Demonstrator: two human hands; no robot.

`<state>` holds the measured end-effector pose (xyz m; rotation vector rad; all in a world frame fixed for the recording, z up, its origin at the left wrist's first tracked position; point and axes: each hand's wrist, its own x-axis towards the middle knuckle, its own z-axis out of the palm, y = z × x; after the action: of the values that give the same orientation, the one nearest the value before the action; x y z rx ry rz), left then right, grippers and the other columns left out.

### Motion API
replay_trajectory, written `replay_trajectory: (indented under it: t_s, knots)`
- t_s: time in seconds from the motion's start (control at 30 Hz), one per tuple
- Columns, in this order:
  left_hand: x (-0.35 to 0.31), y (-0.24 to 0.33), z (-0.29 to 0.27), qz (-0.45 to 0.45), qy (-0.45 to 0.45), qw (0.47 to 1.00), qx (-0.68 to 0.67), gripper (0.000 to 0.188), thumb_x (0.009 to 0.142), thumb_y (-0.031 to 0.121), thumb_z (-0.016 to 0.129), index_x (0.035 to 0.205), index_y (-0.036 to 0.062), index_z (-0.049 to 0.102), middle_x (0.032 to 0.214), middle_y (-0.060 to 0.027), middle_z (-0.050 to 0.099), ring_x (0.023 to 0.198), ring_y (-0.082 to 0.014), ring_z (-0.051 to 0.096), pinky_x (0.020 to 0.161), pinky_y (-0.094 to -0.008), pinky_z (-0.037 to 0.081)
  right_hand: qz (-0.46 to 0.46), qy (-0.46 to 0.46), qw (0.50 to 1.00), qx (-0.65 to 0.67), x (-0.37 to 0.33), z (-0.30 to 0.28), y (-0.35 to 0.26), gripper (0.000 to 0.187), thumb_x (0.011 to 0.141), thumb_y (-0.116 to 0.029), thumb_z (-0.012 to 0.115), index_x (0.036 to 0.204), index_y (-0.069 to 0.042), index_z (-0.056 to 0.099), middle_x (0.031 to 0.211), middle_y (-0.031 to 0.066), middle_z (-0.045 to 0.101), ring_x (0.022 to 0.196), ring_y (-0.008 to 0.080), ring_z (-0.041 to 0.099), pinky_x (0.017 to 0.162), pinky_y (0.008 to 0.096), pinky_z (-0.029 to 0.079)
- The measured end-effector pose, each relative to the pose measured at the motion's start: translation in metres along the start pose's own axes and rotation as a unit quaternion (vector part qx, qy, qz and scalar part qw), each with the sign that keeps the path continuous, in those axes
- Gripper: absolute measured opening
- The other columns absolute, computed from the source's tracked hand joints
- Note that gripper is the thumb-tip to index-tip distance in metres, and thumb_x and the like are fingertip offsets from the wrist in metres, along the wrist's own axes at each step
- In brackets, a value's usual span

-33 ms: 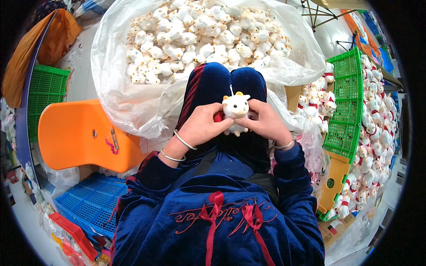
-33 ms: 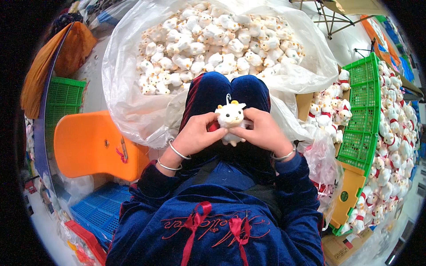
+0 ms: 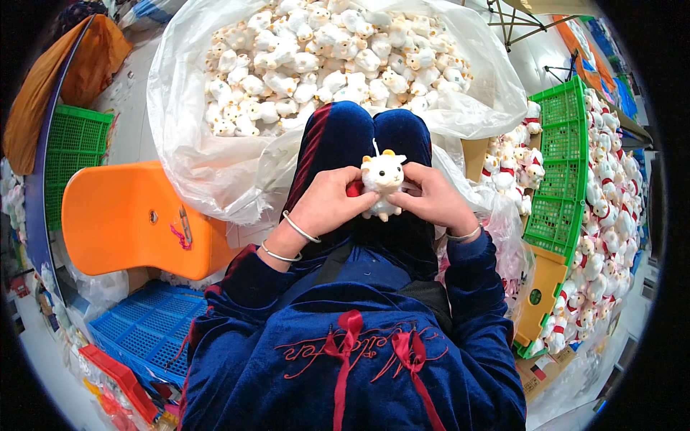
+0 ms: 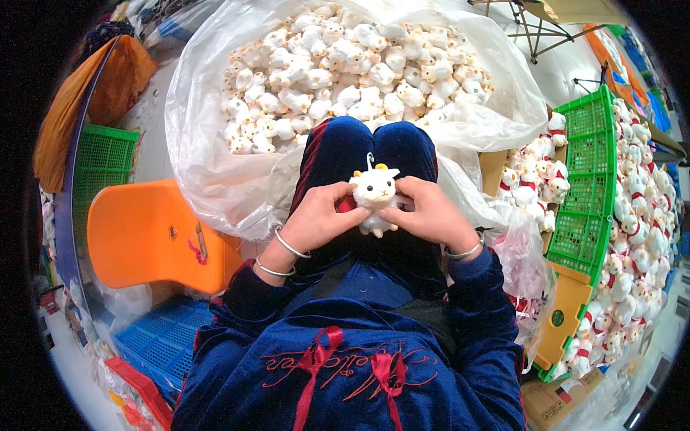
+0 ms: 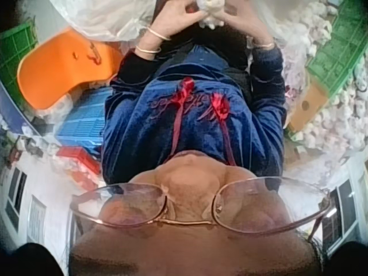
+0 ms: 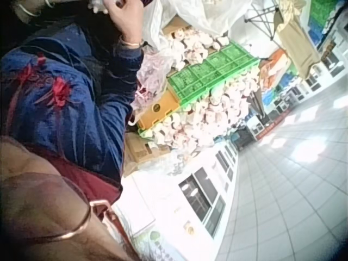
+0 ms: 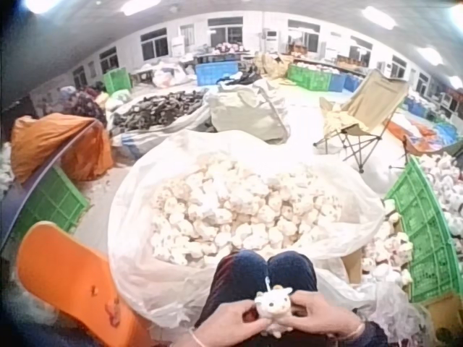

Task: The person sits cross-legged and ties red ribbons around the necks of small white plush toys. They pick up each toy, wrap the ribbon, and adjust the knot before placing the finished item aside.

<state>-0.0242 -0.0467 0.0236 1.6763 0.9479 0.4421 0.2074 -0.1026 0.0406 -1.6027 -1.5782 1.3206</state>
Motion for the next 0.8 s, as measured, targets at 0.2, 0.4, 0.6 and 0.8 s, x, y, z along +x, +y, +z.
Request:
replay_trajectory:
  t_s: [0.2, 0.4, 0.6, 0.8]
  knots:
    - [0.009, 0.003, 0.001, -0.039, -0.013, 0.998, 0.057, 0.039, 0.083, 0.030, 0.079, 0.102, -0.0036, 0.074, 0.072, -0.0115, 0.067, 0.064, -0.0156, 0.064, 0.064, -0.0312, 0.052, 0.031, 0.005, 0.999, 0.011, -0.003, -0.003, 0.011, 0.033, 0.085, -0.019, 0.080, 0.109, 0.003, 0.071, 0.097, 0.0138, 0.070, 0.086, 0.0202, 0.068, 0.078, 0.0337, 0.055]
    - [0.010, 0.008, -0.004, -0.077, -0.012, 0.994, 0.074, 0.036, 0.082, 0.033, 0.081, 0.090, -0.0013, 0.074, 0.074, -0.0149, 0.071, 0.067, -0.0244, 0.070, 0.064, -0.0349, 0.055, 0.028, 0.062, 0.993, -0.100, -0.003, -0.001, -0.003, 0.031, 0.083, -0.021, 0.083, 0.100, 0.002, 0.073, 0.093, 0.0152, 0.072, 0.084, 0.0240, 0.071, 0.077, 0.0358, 0.056]
    - [0.011, -0.005, -0.002, -0.045, 0.044, 0.991, 0.118, 0.031, 0.083, 0.028, 0.082, 0.085, -0.0008, 0.072, 0.073, -0.0151, 0.070, 0.067, -0.0219, 0.069, 0.065, -0.0347, 0.054, 0.027, 0.108, 0.993, -0.045, -0.006, 0.010, -0.004, 0.024, 0.087, -0.019, 0.079, 0.097, 0.002, 0.073, 0.088, 0.0160, 0.073, 0.078, 0.0242, 0.071, 0.072, 0.0343, 0.056]
    - [0.016, -0.010, -0.004, -0.039, 0.039, 0.996, 0.068, 0.025, 0.086, 0.022, 0.078, 0.087, -0.0018, 0.071, 0.075, -0.0129, 0.071, 0.070, -0.0176, 0.068, 0.067, -0.0327, 0.054, 0.023, 0.190, 0.981, -0.018, 0.005, 0.034, 0.005, 0.016, 0.091, -0.013, 0.072, 0.094, 0.002, 0.070, 0.083, 0.0147, 0.071, 0.071, 0.0218, 0.069, 0.067, 0.0329, 0.054]
